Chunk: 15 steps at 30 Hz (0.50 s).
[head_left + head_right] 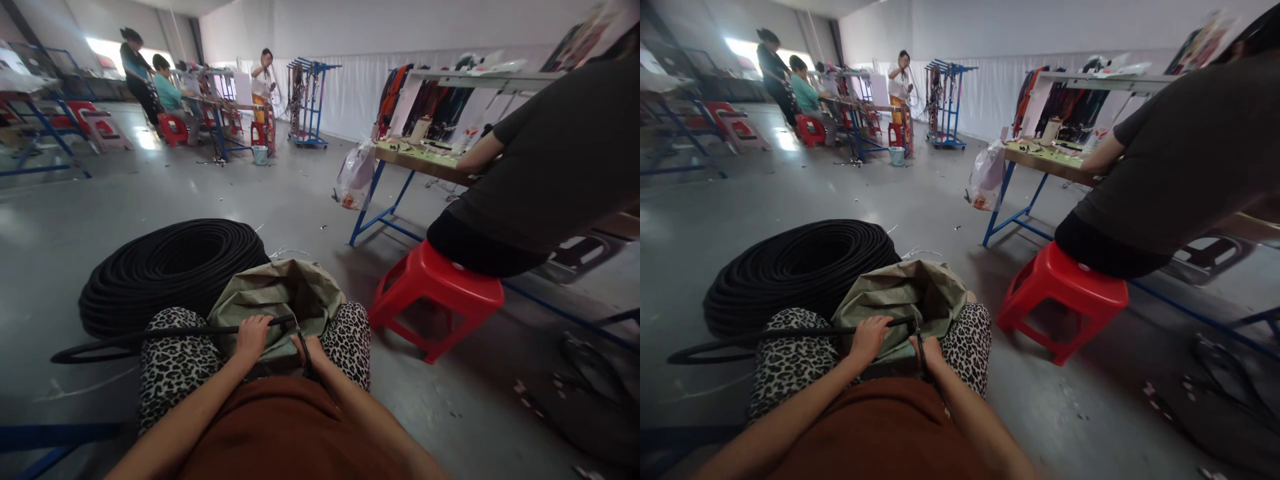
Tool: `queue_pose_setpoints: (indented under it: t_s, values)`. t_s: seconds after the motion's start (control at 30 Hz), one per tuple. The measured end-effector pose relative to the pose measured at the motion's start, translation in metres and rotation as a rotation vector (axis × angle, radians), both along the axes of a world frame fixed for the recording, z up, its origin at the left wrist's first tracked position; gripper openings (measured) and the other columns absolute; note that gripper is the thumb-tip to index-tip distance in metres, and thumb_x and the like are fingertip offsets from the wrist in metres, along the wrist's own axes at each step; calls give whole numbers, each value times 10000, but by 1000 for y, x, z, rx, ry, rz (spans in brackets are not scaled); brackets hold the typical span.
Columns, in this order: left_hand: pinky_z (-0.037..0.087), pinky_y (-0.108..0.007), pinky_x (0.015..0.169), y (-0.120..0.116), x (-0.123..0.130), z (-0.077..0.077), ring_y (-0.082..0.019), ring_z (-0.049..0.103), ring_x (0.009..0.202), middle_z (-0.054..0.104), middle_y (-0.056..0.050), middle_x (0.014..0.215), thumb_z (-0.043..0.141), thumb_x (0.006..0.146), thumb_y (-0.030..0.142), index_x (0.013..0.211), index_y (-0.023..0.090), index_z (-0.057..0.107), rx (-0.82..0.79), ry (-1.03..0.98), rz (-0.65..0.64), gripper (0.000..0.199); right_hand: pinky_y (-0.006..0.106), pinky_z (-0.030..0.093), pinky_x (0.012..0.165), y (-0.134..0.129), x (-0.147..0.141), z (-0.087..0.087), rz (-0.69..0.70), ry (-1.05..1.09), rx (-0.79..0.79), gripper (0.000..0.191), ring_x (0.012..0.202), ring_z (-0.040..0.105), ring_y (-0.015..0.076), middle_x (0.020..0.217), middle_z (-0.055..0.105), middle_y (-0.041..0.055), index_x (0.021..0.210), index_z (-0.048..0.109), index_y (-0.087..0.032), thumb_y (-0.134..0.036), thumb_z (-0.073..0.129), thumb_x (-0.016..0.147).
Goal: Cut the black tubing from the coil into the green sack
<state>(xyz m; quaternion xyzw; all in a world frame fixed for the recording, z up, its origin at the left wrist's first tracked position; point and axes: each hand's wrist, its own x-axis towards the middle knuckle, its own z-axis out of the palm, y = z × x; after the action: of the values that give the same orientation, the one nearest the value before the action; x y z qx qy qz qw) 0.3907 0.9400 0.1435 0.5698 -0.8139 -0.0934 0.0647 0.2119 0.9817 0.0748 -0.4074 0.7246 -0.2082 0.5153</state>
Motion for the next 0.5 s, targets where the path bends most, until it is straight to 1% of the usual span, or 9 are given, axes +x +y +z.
queue_pose_setpoints:
  t_s: [0.1,0.27,0.37,0.5]
  values:
    - [393,-365,860,-1,1,-1,-229,590,1023,690,-75,1114,455,883,199,1152,234,647,7,7,7,333,238,387,430,-2,1,-3,-14,10,63,474,432,525,148,474,504,29,508,527,-181,-445,531,901]
    - [397,-363,846,-3,1,-3,-235,598,1010,696,-76,1093,468,874,201,1143,235,654,4,23,18,329,225,378,418,-2,1,-10,-28,-12,45,460,401,489,125,474,496,18,517,523,-182,-452,549,890]
    - [404,-369,845,-2,0,-2,-241,602,1014,698,-78,1098,459,875,200,1143,231,656,0,37,25,334,225,384,420,-1,1,-13,-63,-35,42,457,386,484,121,470,494,13,524,516,-182,-452,550,891]
    - [410,-377,864,-2,0,0,-246,602,1039,694,-72,1135,455,877,204,1165,228,644,9,56,43,346,229,381,397,-1,1,-13,-71,-57,45,446,370,480,126,461,488,7,542,518,-181,-453,534,895]
